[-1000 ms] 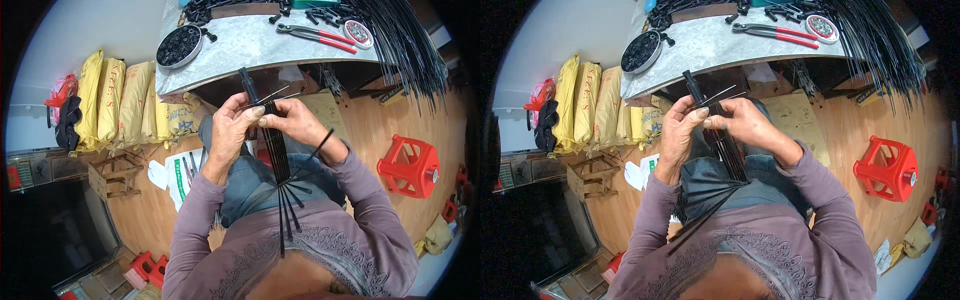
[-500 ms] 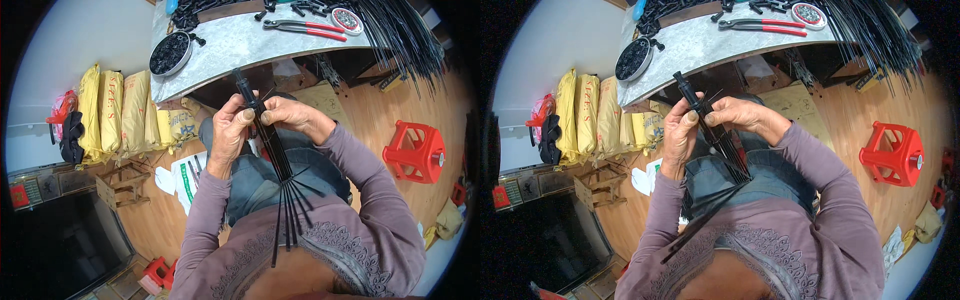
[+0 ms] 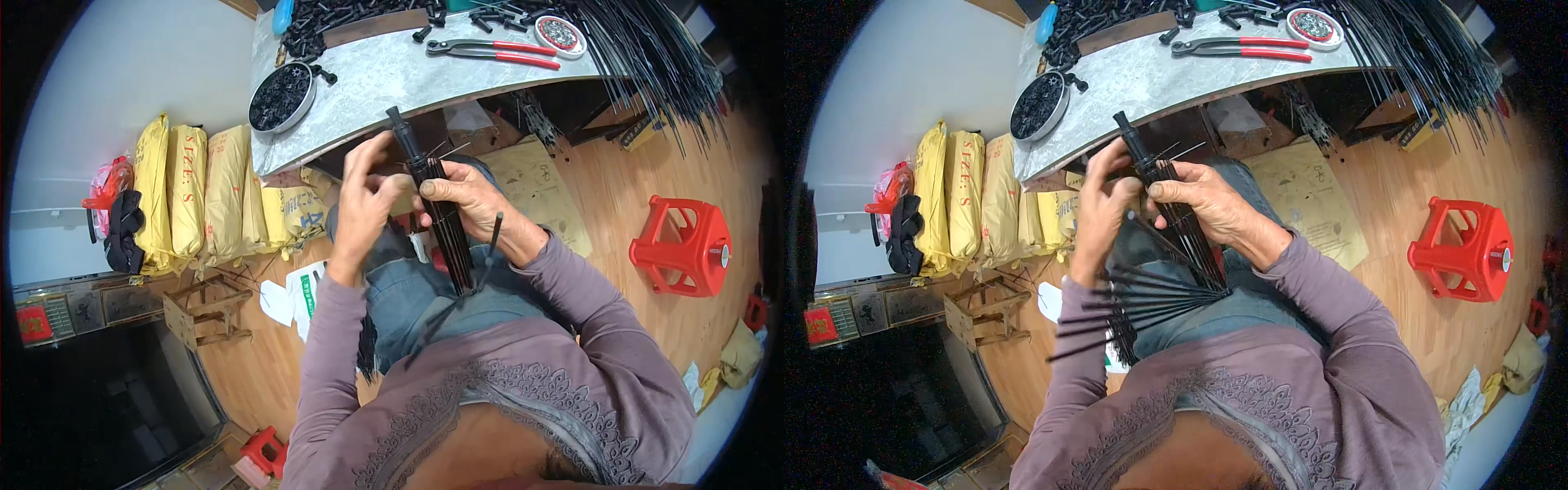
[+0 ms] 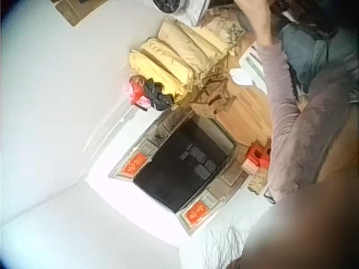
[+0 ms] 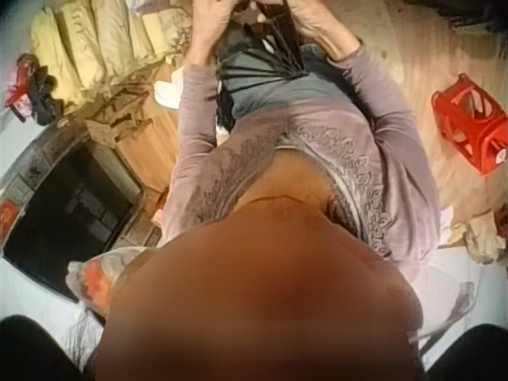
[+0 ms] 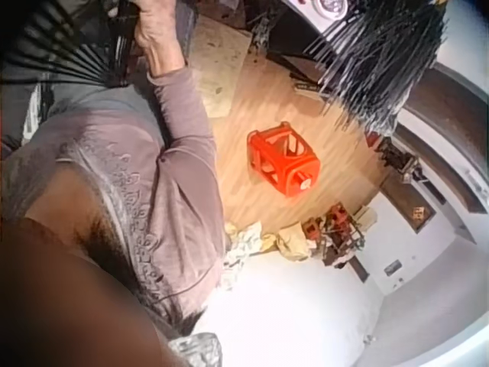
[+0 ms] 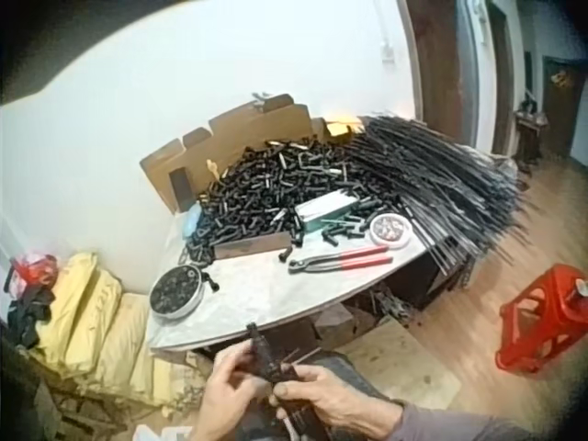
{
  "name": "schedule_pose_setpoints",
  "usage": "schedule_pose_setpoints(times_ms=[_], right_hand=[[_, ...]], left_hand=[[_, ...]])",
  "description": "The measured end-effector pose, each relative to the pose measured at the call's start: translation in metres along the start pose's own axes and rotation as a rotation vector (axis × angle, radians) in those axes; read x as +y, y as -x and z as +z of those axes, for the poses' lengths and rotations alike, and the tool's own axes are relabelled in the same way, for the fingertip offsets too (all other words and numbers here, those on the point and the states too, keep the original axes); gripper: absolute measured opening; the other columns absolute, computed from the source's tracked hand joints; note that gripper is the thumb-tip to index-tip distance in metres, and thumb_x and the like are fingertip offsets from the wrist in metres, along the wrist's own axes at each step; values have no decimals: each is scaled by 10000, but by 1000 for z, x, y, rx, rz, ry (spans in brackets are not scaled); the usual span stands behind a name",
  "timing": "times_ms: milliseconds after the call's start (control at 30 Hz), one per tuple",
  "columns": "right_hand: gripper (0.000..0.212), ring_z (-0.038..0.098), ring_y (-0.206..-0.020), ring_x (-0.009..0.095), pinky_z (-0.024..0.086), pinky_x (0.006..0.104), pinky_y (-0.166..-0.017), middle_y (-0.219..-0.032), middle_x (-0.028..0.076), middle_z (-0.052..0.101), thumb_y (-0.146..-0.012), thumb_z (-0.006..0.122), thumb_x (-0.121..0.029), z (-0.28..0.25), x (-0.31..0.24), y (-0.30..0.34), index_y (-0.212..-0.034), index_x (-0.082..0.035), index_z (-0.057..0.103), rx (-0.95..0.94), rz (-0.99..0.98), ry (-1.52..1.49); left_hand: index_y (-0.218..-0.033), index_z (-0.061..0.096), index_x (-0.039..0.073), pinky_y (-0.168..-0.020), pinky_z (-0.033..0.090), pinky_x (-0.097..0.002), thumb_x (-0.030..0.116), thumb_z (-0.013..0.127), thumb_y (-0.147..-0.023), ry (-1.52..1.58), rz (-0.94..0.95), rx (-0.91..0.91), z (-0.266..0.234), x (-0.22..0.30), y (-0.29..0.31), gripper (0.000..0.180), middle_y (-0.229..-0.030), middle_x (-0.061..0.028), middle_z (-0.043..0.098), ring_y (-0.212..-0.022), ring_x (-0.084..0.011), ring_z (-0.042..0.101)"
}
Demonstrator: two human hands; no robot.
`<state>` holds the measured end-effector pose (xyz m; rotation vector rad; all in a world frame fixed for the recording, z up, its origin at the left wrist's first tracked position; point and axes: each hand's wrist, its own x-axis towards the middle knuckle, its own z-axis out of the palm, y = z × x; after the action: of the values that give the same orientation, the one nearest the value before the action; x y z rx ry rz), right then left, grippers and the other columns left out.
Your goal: Assembling and cutting long black wires into specific bundles using a workbench ruler and pliers.
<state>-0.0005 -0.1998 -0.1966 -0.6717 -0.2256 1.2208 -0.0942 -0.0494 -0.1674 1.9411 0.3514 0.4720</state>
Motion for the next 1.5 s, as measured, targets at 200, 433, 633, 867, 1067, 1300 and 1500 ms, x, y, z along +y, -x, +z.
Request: schedule_pose_setpoints(times_ms=[200, 433, 633, 867, 1067, 1300, 1500], right_hand=[[148, 605, -689, 86, 523, 232, -608, -795, 1, 632, -839, 699, -105, -2, -3, 0, -963, -45, 646, 166, -106, 40], [217, 589, -656, 81, 481, 211, -577, -814, 23, 630, -872, 675, -103, 29, -1, -2, -1070, -26, 631, 130, -303, 137], [317, 581, -882, 118, 473, 233, -778, -981, 40, 620, -857, 672, -78, 28, 19, -17, -1148, 30, 607, 298, -711, 662], [256, 587, -805, 140, 480, 272, -714, -910, 89, 607, -801, 700, -75, 31, 6, -7, -1023, 30, 629, 336, -711, 1032], [275, 467, -572, 72, 373, 249, -500, -581, -2, 480, -789, 749, -222, 18, -14, -6, -717, 0, 602, 243, -465, 1043], [322, 398, -529, 37, 331, 256, -462, -551, -39, 462, -816, 731, -230, 20, -21, -6, -641, -18, 564, 59, -103, 735], [225, 416, -549, 23, 321, 219, -469, -595, -66, 483, -862, 701, -233, 20, -15, -6, -760, -41, 644, 48, -222, 794]], left_hand=[[-1390, 388, -15, -876, 467, -330, 373, 626, -873, 587, -46, -285, 20, 75, 63, 690, -1118, -160, 628, -996, -211, 613], [-1195, 540, -62, -542, 452, -191, 54, 656, -873, 452, -221, 389, 36, 51, 19, 362, -778, 5, 565, -648, -65, 552], [-1079, 649, -45, -702, 480, -202, 47, 702, -843, 400, -189, 332, 26, 43, 11, 258, -928, -35, 668, -795, -68, 583], [-1067, 655, -39, -718, 481, -207, 55, 702, -845, 333, -143, 372, 21, 41, 18, 246, -913, -27, 666, -804, -73, 585], [-1066, 648, -36, -729, 478, -214, 64, 695, -850, 363, -64, 369, 24, 39, 23, 243, -920, -24, 651, -810, -78, 578], [-1091, 637, -42, -743, 474, -217, 82, 699, -853, 383, -79, 416, 26, 33, 30, 276, -925, -36, 649, -816, -89, 578], [-1118, 622, -53, -783, 478, -228, 96, 680, -873, 528, -58, 415, 28, 39, 31, 293, -964, -54, 652, -850, -99, 587]])
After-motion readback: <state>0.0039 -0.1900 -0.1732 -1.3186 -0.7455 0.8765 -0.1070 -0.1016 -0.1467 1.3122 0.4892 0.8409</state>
